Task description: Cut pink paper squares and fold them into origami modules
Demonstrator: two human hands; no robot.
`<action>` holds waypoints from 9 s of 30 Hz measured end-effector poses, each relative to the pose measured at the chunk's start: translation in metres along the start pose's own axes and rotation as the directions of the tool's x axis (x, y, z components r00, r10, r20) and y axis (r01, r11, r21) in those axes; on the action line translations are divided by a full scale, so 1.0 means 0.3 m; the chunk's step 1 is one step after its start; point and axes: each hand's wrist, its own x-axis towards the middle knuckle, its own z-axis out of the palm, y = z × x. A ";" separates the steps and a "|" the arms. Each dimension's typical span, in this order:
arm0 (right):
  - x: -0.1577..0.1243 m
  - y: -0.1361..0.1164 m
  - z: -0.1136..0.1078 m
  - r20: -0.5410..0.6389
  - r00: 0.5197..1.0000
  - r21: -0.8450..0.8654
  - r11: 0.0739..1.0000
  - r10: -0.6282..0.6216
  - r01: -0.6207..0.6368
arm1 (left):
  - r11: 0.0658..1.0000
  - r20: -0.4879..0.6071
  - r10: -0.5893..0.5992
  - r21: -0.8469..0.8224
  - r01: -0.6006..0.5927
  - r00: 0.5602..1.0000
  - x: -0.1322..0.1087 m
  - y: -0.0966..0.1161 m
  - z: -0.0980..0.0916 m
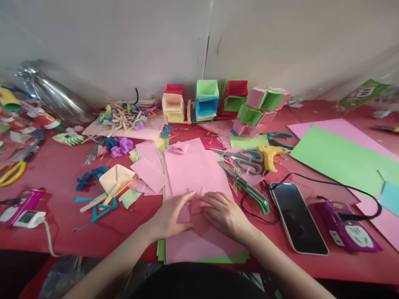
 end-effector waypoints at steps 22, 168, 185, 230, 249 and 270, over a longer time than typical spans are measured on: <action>0.067 -0.030 -0.082 0.258 0.690 0.688 0.373 0.676 -0.622 | 0.741 -0.068 -0.313 -0.641 0.199 0.947 0.092 0.093 0.024; 0.161 0.079 -0.154 0.044 0.738 0.405 0.663 0.674 -0.630 | 0.544 -0.610 -0.381 -0.755 -0.366 0.695 0.421 0.177 -0.277; 0.159 0.052 -0.142 -0.023 0.770 0.523 0.664 0.637 -0.534 | 0.631 -0.639 -0.322 -0.695 -0.345 0.699 0.403 0.199 -0.242; 0.161 0.033 -0.130 -0.002 0.748 0.623 0.586 0.664 -0.519 | 0.742 -0.596 -0.191 -0.608 -0.283 0.780 0.380 0.236 -0.231; 0.154 0.040 -0.115 -0.017 0.726 0.622 0.575 0.688 -0.531 | 0.746 -0.554 -0.178 -0.615 -0.256 0.813 0.382 0.246 -0.212; 0.154 0.054 -0.078 -0.090 0.639 0.734 0.484 0.764 -0.476 | 0.724 -0.603 -0.257 -0.637 -0.263 0.755 0.405 0.221 -0.185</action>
